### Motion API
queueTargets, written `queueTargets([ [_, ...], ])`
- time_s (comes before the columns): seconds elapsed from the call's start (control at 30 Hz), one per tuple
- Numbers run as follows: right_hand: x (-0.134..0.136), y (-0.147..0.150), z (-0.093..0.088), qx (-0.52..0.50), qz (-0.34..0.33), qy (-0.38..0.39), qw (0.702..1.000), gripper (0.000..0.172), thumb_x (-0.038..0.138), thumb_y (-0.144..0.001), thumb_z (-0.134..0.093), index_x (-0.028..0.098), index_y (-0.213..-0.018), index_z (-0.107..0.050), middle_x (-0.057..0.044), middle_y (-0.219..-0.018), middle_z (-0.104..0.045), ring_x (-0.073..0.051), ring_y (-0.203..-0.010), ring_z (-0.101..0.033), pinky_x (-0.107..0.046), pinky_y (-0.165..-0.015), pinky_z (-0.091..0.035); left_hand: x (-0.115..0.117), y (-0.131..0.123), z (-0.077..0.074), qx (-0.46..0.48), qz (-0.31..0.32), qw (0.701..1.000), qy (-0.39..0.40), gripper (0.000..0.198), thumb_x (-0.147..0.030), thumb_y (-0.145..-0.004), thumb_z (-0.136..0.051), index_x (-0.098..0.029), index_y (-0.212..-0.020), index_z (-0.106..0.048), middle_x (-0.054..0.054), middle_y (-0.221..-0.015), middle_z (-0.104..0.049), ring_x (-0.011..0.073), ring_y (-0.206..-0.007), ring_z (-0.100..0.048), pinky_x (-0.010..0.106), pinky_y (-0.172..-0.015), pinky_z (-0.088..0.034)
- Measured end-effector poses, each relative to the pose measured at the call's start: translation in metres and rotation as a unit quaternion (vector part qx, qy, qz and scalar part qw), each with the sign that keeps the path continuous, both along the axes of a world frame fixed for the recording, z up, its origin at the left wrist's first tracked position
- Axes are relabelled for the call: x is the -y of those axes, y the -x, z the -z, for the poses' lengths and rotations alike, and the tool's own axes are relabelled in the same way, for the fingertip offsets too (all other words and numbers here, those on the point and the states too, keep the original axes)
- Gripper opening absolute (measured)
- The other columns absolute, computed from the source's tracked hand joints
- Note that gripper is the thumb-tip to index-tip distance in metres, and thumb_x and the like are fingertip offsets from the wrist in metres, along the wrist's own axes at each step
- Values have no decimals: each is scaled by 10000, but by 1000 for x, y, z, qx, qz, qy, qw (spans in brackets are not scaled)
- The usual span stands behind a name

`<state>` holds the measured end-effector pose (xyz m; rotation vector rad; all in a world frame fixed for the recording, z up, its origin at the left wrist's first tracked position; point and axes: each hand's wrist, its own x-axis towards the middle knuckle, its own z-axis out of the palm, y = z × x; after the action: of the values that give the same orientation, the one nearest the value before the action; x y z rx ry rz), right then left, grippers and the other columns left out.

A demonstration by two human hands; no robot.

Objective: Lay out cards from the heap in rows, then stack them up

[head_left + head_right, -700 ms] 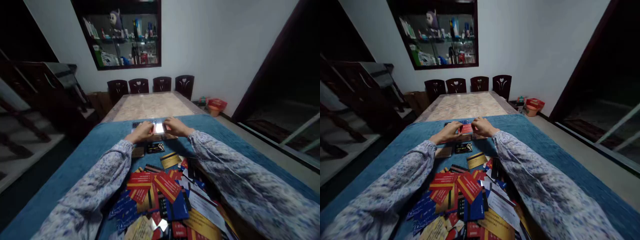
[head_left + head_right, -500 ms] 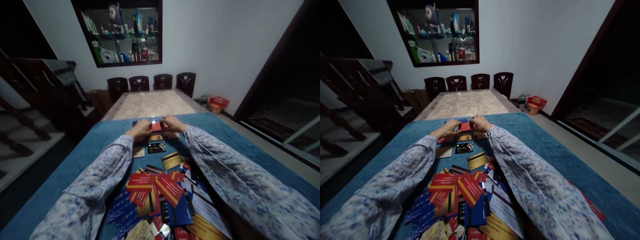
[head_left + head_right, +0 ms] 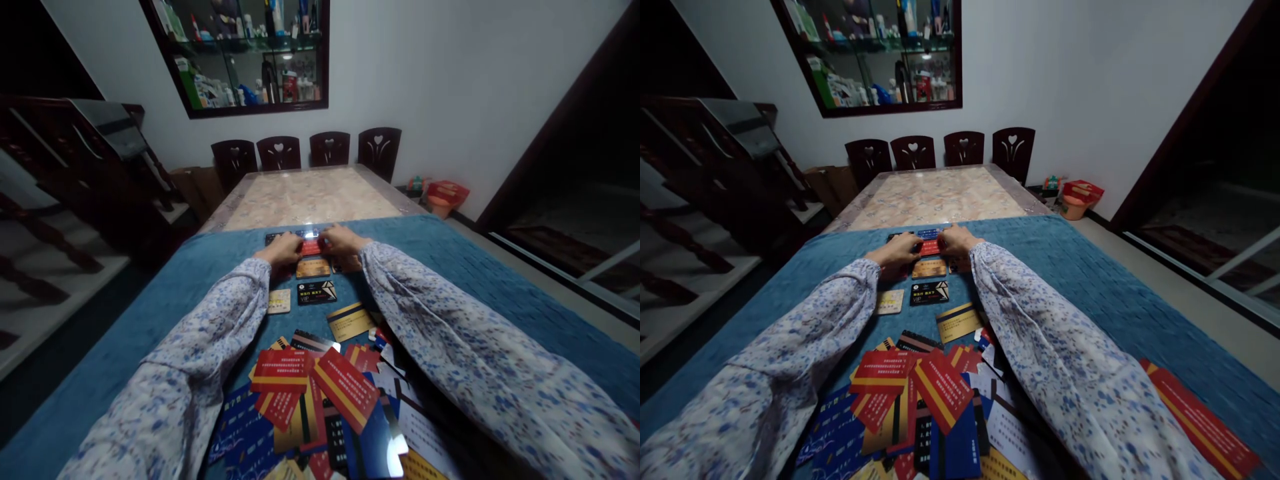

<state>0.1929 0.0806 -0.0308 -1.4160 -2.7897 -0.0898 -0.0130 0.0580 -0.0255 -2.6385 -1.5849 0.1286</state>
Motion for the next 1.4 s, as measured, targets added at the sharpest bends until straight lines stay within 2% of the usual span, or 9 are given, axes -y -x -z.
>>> queueTargets([
  [0.27, -12, -2, 10, 9, -13, 24, 1000, 308, 367, -866, -698, 265, -1150, -757, -78, -1248, -729, -287, -1152, -629, -315, -910, -456, -6, 0, 6, -3, 0, 1000, 17, 233, -200, -851, -589, -197, -1054, -703, 118, -1119, -724, 308, -1123, -632, 412, -976, -504],
  [0.53, -18, -2, 14, 0, -43, 37, 998, 314, 295, -874, -658, 242, -1167, -760, -80, -1169, -762, -242, -1063, -672, -296, -961, -437, -9, -2, 4, -16, -11, 999, 46, 200, -194, -819, -599, -200, -995, -693, 130, -1085, -699, 343, -1163, -587, 489, -998, -489],
  [0.7, -15, 0, 12, 15, -41, 12, 999, 336, 306, -897, -628, 242, -1202, -755, -96, -1205, -758, -240, -1061, -674, -309, -971, -445, -11, -2, 4, -21, -7, 999, 40, 272, -202, -823, -589, -215, -1074, -692, 133, -1159, -678, 355, -1189, -572, 517, -1013, -475],
  [0.87, -9, 4, 7, 19, -29, 20, 999, 352, 295, -918, -607, 258, -1238, -749, -81, -1183, -770, -235, -1066, -685, -287, -946, -457, -14, -2, 8, -18, -18, 999, 40, 339, -184, -803, -595, -229, -1125, -692, 115, -1158, -692, 329, -1173, -598, 478, -1026, -482],
  [1.0, -3, 9, 3, 12, -15, 37, 999, 365, 233, -893, -607, 240, -1224, -759, -81, -1130, -784, -224, -1005, -709, -252, -860, -479, -13, -4, 7, -12, -30, 999, 39, 385, -187, -779, -616, -233, -1155, -687, 115, -1201, -687, 338, -1195, -587, 488, -1044, -480],
  [1.13, 1, 12, -1, 17, -2, 42, 999, 355, 211, -872, -619, 237, -1191, -774, -97, -1128, -780, -240, -995, -712, -256, -808, -488, -8, -9, 2, -15, -48, 998, 48, 363, -183, -778, -622, -223, -1132, -690, 121, -1211, -690, 336, -1181, -592, 486, -1044, -487],
  [1.4, 4, 10, -5, 30, 5, 40, 999, 389, 244, -868, -643, 259, -1245, -739, -95, -1185, -759, -264, -1085, -677, -277, -844, -492, -3, -16, -3, -20, -59, 997, 53, 334, -155, -732, -652, -203, -1058, -705, 136, -1162, -705, 366, -1225, -568, 537, -1082, -455],
])
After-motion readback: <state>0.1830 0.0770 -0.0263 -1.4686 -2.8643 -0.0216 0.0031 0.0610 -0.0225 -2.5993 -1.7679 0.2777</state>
